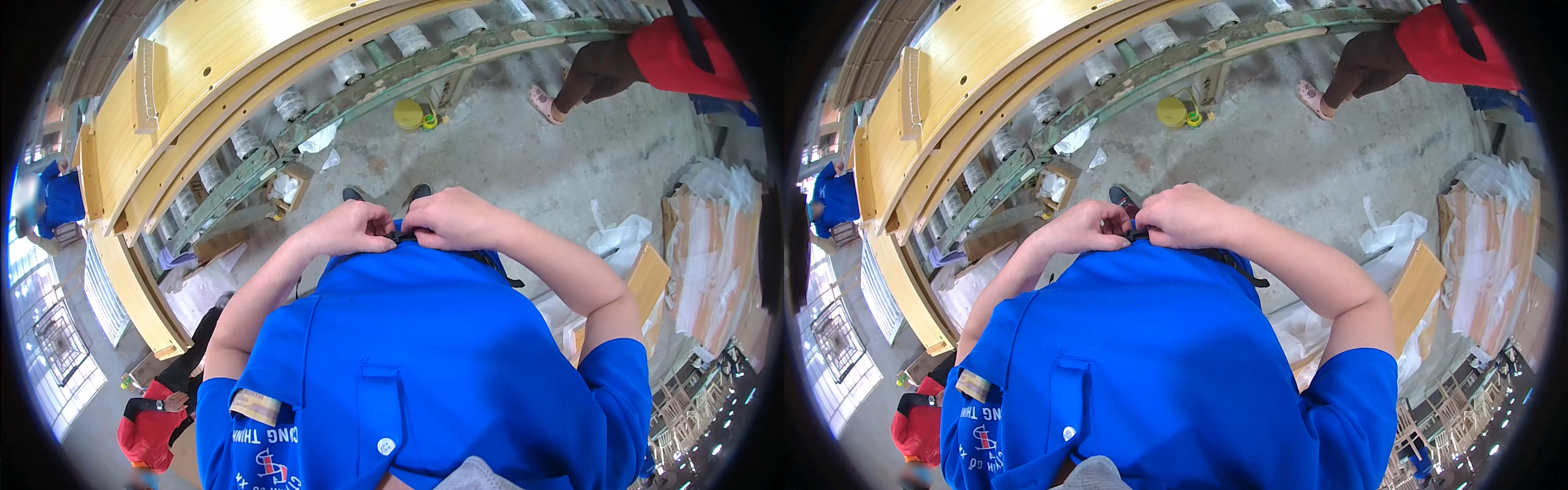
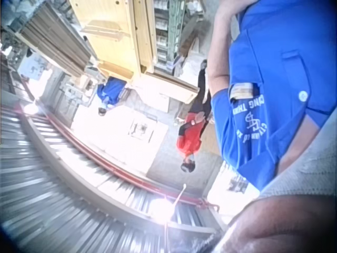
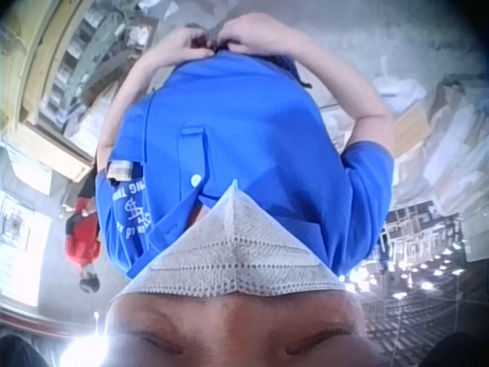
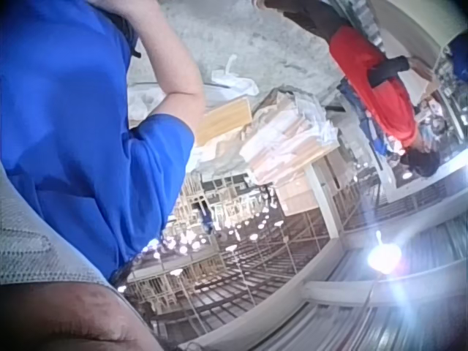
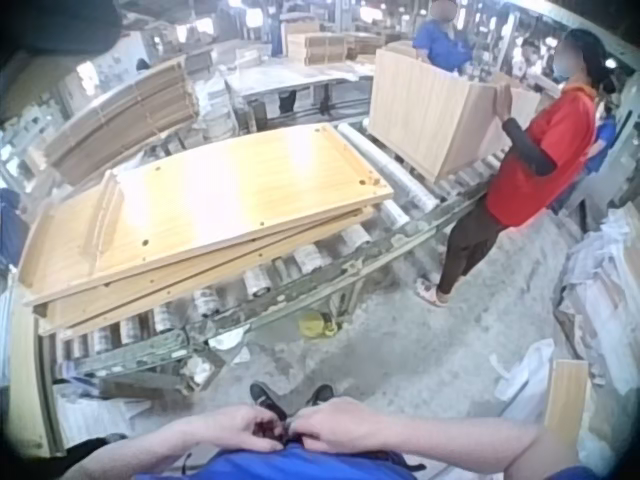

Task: The person applies a white substance from a bottle onto the edges of a large wooden board on a conveyor belt. They then wipe the substance with a cloth and move the board to a different area to continue the process.

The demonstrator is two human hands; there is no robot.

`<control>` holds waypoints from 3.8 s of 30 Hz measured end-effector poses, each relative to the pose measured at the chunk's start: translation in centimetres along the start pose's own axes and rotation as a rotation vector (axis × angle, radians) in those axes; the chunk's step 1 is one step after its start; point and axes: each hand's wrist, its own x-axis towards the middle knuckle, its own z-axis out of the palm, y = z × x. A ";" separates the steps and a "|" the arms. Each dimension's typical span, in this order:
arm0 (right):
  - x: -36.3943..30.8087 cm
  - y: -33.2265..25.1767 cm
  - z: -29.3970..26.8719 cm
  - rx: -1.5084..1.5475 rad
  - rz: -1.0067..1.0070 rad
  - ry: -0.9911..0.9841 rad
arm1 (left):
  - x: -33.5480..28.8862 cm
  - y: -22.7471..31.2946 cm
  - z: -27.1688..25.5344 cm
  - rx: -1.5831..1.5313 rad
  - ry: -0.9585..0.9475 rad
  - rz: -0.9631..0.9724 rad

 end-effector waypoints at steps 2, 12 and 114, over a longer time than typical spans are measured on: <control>0.4 -0.2 0.1 -0.122 -0.021 -0.016 | -0.1 0.2 0.0 0.007 -0.004 -0.012; 0.5 -0.4 1.3 -0.186 -0.197 0.209 | -1.1 -0.5 1.5 -0.365 0.092 -0.047; -14.1 0.2 2.8 0.440 0.480 0.514 | 6.3 3.5 -0.3 -0.222 -0.431 -0.241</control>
